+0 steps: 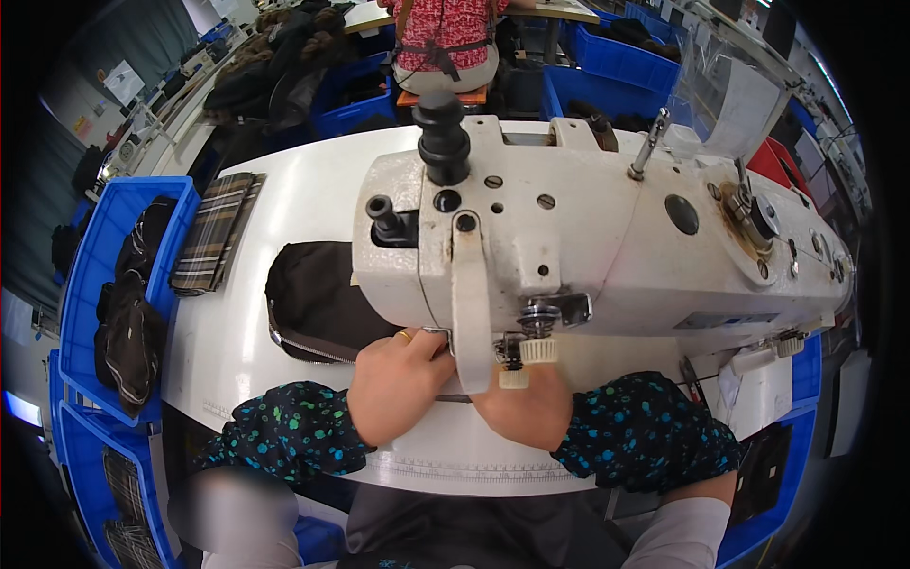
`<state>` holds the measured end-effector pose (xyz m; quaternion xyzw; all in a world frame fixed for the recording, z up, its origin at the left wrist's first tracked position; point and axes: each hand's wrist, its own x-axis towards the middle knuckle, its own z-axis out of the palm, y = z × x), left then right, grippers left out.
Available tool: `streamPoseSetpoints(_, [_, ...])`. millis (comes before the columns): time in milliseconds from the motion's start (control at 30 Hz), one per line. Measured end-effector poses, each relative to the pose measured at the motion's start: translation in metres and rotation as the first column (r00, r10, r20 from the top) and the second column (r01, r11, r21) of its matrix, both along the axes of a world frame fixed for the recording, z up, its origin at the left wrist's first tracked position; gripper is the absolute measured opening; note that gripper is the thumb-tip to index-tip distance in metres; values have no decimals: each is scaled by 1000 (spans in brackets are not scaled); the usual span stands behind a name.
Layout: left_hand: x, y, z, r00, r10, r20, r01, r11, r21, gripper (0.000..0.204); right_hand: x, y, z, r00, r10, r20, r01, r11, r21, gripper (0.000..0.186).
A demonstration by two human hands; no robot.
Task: Sewing internal components or linings for small leather pouches using an industrial sewing machine.
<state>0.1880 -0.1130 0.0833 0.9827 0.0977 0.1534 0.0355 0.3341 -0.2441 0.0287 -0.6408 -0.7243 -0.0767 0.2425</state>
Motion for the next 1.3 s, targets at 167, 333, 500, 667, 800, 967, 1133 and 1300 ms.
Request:
streamPoseSetpoints(167, [1,8,-5,999,-28,31,28,999,-16,23,0,0,-3,998,21,55,-21,1000,-5,33])
streamPoseSetpoints(333, [-2,10,-2,1000,-10,3,11,997,-77,27,0,0,0,999,18,37,-18,1000,-4,32])
streamPoseSetpoints(500, [-2,4,5,999,6,-45,-14,986,-164,28,1,2,-4,1000,10,15,-10,1000,2,27])
streamPoseSetpoints(667, [4,-1,17,998,20,-52,-26,992,-126,30,4,5,-12,998,-5,-57,7,999,38,26])
streamPoseSetpoints(800, [5,1,16,991,37,-132,-55,990,-132,26,8,5,-10,998,23,-53,-22,1000,4,27])
streamPoseSetpoints(967, [6,14,24,977,12,-215,-64,969,-237,25,0,5,-2,949,-1,-317,60,982,177,31])
streamPoseSetpoints(1133, [7,17,29,992,-58,-109,19,944,-329,24,-4,1,4,988,-95,-122,110,986,126,32])
streamPoseSetpoints(1300, [8,19,35,966,-66,-250,-17,948,-317,24,0,4,-3,996,-37,-78,50,983,176,32])
